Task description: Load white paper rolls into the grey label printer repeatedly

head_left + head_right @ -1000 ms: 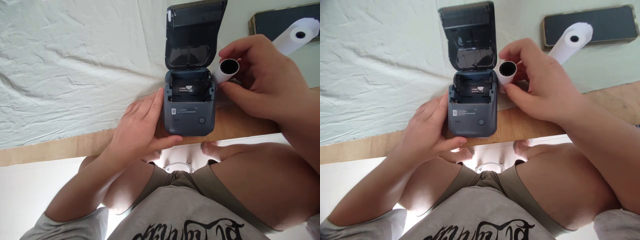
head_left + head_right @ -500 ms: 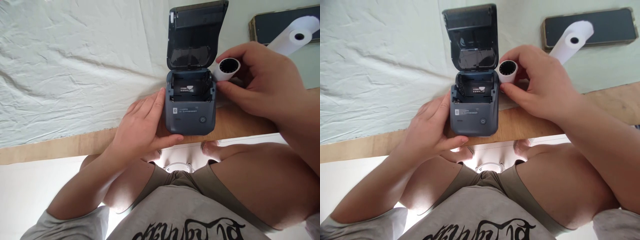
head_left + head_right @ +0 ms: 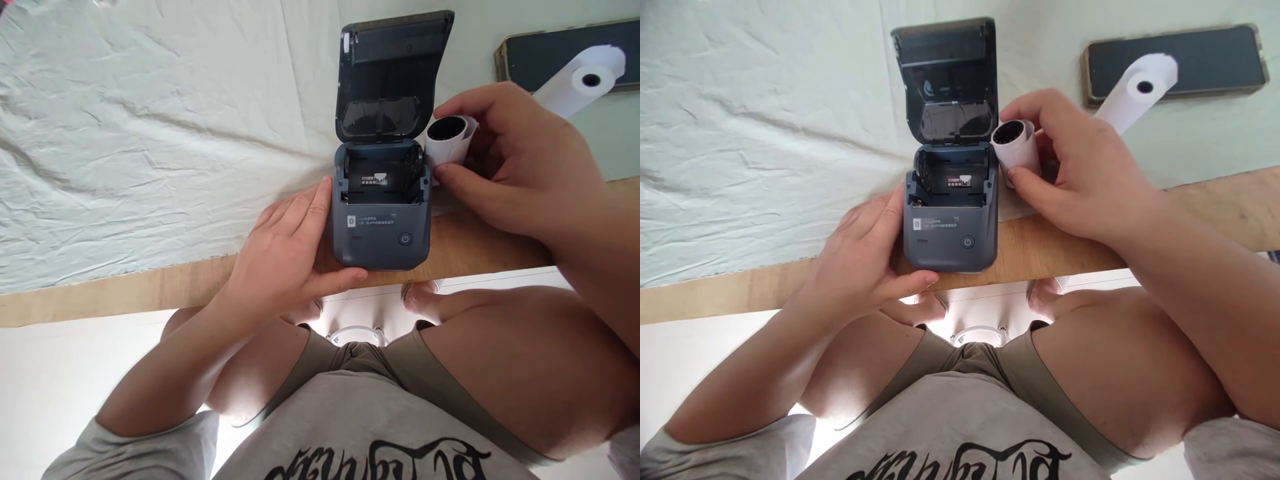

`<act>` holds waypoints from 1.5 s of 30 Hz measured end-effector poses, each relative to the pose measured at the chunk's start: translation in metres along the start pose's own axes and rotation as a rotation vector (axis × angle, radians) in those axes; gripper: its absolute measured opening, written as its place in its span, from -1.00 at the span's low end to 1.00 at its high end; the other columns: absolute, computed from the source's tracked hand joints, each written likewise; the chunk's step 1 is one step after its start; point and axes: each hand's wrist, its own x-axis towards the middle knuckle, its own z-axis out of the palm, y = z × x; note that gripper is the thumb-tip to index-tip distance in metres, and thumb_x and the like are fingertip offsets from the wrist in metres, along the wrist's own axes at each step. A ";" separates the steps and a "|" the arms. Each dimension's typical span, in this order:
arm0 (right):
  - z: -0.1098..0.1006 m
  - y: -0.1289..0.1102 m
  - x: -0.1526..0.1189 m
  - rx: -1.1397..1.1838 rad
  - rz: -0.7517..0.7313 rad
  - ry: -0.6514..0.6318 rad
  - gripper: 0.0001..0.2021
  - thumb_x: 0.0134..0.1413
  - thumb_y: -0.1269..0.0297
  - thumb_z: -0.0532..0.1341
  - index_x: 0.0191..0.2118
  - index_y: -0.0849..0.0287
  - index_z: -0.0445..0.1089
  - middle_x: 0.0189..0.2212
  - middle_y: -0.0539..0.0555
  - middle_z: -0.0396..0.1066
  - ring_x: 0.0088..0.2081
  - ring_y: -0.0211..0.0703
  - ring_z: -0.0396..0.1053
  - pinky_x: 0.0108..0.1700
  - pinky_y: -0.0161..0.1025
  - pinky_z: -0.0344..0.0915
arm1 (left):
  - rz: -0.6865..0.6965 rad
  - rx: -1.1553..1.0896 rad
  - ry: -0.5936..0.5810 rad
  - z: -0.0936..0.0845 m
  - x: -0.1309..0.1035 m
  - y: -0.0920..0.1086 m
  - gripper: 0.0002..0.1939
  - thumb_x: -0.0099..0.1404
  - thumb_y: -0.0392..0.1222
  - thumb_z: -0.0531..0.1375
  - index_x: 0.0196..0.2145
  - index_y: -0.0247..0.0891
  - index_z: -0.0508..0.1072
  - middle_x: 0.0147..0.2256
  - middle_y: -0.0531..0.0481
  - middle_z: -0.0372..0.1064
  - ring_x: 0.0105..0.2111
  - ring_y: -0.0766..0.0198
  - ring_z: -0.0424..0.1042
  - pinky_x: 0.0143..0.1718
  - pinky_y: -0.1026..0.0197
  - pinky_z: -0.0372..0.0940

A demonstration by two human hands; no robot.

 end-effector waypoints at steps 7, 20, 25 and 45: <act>-0.008 -0.014 -0.005 0.004 -0.008 0.138 -0.48 0.28 0.09 0.27 0.34 -0.29 0.45 0.14 0.00 0.44 0.00 -0.36 0.39 0.03 -0.06 0.38 | -0.014 0.006 -0.015 0.001 0.000 0.000 0.17 0.58 0.51 0.13 0.64 -0.63 0.08 0.55 -0.51 0.28 0.53 -0.27 0.35 0.56 -0.15 0.25; -0.001 -0.069 0.013 -0.182 -0.266 0.141 -0.68 0.51 0.03 0.13 0.12 -0.04 0.55 0.02 -0.15 0.54 -0.08 -0.49 0.45 0.13 -0.29 0.49 | -0.031 0.001 0.009 0.000 -0.001 -0.001 0.18 0.56 0.59 0.09 0.65 -0.53 0.09 0.52 -0.50 0.33 0.50 -0.34 0.39 0.51 -0.26 0.31; -0.001 -0.075 0.019 -0.223 -0.284 0.125 -0.64 0.41 0.27 0.07 0.06 -0.02 0.61 0.12 -0.10 0.54 0.07 -0.42 0.50 0.10 -0.28 0.52 | -0.021 -0.030 0.001 0.000 -0.002 -0.002 0.18 0.56 0.60 0.10 0.66 -0.47 0.06 0.53 -0.50 0.31 0.51 -0.37 0.37 0.51 -0.30 0.31; 0.001 -0.052 0.024 -0.232 -0.114 0.056 -0.54 0.37 -0.20 0.19 -0.13 0.10 0.60 -0.18 0.10 0.52 -0.04 -0.18 0.45 0.22 0.11 0.48 | -0.041 -0.017 -0.030 -0.001 0.000 0.000 0.17 0.55 0.56 0.16 0.66 -0.48 0.07 0.55 -0.49 0.28 0.52 -0.35 0.36 0.53 -0.30 0.29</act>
